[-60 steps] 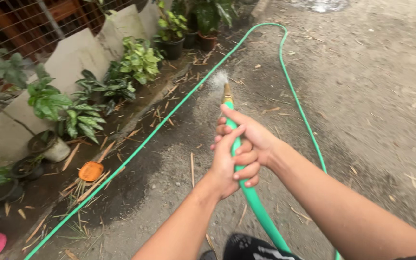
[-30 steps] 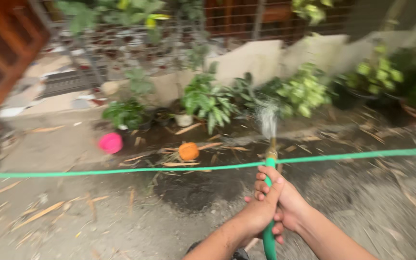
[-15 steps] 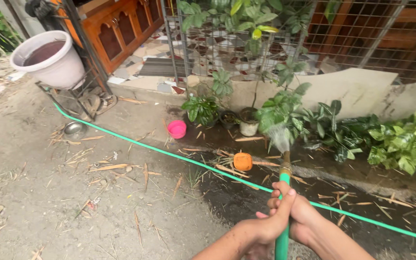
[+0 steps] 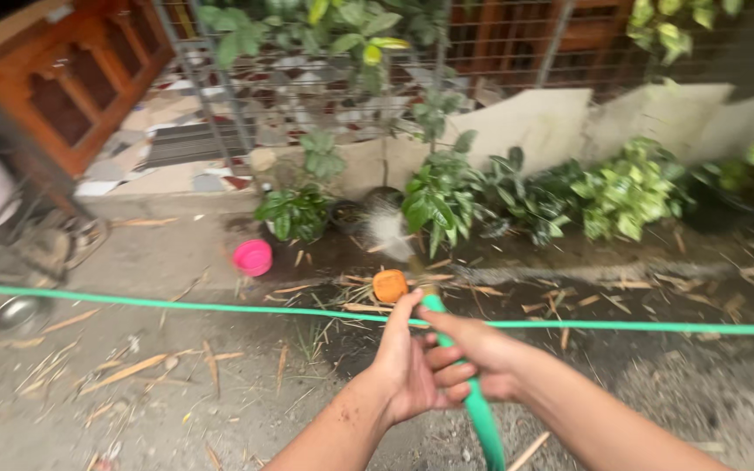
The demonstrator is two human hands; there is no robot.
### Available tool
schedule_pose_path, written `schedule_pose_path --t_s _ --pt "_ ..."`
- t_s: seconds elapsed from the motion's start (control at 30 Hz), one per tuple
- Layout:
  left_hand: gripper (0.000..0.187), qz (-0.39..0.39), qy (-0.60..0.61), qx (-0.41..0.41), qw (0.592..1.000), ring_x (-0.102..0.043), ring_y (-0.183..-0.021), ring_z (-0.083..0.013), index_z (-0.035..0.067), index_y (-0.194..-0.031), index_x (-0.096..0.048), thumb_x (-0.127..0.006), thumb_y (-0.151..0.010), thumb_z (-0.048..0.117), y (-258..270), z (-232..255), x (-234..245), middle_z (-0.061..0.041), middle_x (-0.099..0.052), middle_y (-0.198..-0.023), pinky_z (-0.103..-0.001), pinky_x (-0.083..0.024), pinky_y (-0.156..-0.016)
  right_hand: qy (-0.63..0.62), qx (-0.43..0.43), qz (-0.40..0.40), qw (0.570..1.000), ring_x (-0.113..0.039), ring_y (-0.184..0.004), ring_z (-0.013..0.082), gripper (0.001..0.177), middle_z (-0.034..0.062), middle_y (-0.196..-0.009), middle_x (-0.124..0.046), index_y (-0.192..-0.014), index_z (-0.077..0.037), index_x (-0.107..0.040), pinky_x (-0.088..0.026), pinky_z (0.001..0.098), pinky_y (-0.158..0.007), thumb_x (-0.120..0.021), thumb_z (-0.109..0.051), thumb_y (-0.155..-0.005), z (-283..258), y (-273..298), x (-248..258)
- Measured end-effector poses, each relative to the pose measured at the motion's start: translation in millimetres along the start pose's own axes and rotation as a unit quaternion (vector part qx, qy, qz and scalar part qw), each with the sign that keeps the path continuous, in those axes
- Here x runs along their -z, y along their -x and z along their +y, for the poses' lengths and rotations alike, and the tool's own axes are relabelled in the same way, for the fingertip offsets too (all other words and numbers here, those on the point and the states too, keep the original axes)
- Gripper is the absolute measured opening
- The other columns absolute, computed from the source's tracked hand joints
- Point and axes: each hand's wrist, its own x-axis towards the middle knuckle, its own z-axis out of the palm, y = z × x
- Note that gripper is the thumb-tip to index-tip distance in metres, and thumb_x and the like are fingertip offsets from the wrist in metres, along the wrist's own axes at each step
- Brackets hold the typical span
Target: The person holds a hose and waters various potted plants and garden foliage in an outdoor setting by directing the water spray onto the leaves and soil.
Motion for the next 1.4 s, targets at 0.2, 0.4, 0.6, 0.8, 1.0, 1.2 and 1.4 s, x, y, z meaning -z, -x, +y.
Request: schedule_pose_path --t_s 0.2,0.4,0.6,0.8,1.0,1.2,1.4 --pt "0.073 -0.007 -0.045 0.016 0.999 -0.042 -0.043 -0.0188 0.017 -0.085 -0.043 -0.054 -0.082 0.089 24 6 9 0.002 -0.037 -0.050 -0.038 -0.039 -0.049 0.113 0.034 0.162 0.980 -0.021 -0.037 0.0062 0.048 -0.0058 -0.054 -0.032 -0.091 -0.014 -0.046 -0.019 0.0264 -0.036 -0.040 -0.061 -0.103 21 -9 -50" --pt "0.075 0.028 -0.099 0.016 0.995 -0.041 -0.042 -0.0172 0.014 -0.099 -0.056 -0.041 -0.089 0.087 12 13 21 0.002 -0.035 -0.052 -0.038 -0.038 -0.043 0.125 0.036 0.179 0.975 -0.026 -0.039 0.0066 0.046 -0.0049 -0.057 -0.036 -0.092 -0.016 -0.043 -0.024 0.0280 -0.037 -0.034 -0.060 -0.105 24 -23 -59" --pt "0.075 0.080 -0.137 0.011 0.987 -0.044 -0.043 -0.0166 0.018 -0.109 -0.065 -0.027 -0.094 0.081 0 15 36 0.002 -0.038 -0.056 -0.036 -0.042 -0.039 0.130 0.023 0.171 0.976 -0.025 -0.039 0.0052 0.046 -0.0064 -0.057 -0.036 -0.094 -0.022 -0.046 -0.024 0.0267 -0.037 -0.031 -0.065 -0.103 27 -33 -69" --pt "0.073 0.100 -0.140 0.038 0.984 -0.049 -0.045 -0.0215 0.017 -0.112 -0.064 -0.025 -0.096 0.077 0 22 45 -0.004 -0.045 -0.059 -0.040 -0.052 -0.044 0.165 0.023 0.169 0.972 -0.024 -0.037 0.0076 0.055 -0.0056 -0.052 -0.030 -0.088 -0.016 -0.044 -0.026 0.0295 -0.036 -0.032 -0.068 -0.103 31 -46 -65" --pt "0.077 0.094 -0.130 0.033 0.987 -0.050 -0.043 -0.0223 0.014 -0.113 -0.062 -0.025 -0.096 0.079 -2 32 58 -0.005 -0.045 -0.058 -0.041 -0.051 -0.043 0.159 0.031 0.148 0.976 -0.025 -0.038 0.0073 0.052 -0.0062 -0.053 -0.031 -0.088 -0.019 -0.042 -0.026 0.0283 -0.039 -0.030 -0.068 -0.103 32 -59 -68" --pt "0.076 0.085 -0.125 0.055 0.987 -0.048 -0.042 -0.0225 0.014 -0.112 -0.063 -0.025 -0.096 0.079 0 27 67 -0.005 -0.044 -0.057 -0.042 -0.051 -0.043 0.136 0.029 0.122 0.983 -0.026 -0.040 0.0080 0.050 -0.0050 -0.054 -0.030 -0.087 -0.019 -0.041 -0.027 0.0295 -0.040 -0.029 -0.064 -0.104 45 -63 -66" --pt "0.078 0.071 -0.146 0.065 0.985 -0.051 -0.043 -0.0236 0.012 -0.113 -0.062 -0.025 -0.096 0.078 -4 22 67 -0.005 -0.046 -0.057 -0.043 -0.051 -0.044 0.123 0.032 0.148 0.981 -0.025 -0.039 0.0085 0.054 -0.0049 -0.053 -0.030 -0.082 -0.018 -0.039 -0.029 0.0298 -0.039 -0.029 -0.067 -0.104 52 -61 -62"
